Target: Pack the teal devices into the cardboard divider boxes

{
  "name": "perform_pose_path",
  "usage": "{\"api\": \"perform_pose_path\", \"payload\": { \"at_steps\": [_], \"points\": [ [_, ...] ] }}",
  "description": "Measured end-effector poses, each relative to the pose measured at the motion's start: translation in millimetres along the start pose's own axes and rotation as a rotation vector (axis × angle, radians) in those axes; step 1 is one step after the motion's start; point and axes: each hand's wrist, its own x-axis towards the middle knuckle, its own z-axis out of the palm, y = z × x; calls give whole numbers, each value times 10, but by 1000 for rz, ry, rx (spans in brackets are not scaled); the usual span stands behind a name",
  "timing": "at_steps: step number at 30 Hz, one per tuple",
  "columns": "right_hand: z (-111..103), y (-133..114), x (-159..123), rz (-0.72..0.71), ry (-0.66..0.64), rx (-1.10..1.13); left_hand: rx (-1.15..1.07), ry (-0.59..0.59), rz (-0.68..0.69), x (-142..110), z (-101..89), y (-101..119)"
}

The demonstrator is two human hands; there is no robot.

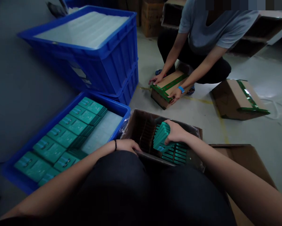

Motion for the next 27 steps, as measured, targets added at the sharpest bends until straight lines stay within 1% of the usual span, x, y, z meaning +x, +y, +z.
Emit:
{"api": "perform_pose_path", "payload": {
  "at_steps": [5,10,15,18,20,23,25,27],
  "points": [
    [32,-56,37,9,-38,-2,5,15,-7,-7,-11,9],
    [111,-86,34,34,-45,21,-12,-6,0,-10,-22,19],
    [133,-20,46,2,-28,30,-17,1,-1,6,-18,-6],
    [156,33,42,4,-59,73,-33,23,15,16,-10,-24],
    [174,22,3,-7,-109,93,-43,24,15,18,-5,-32],
    [170,-83,-126,-1,-207,114,-48,13,29,18,-4,-42],
    [164,-164,-234,60,-314,161,-53,9,36,21,-5,-50],
    [193,-196,-331,167,-461,233,-72,-2,39,28,-5,-59]
  ]
}}
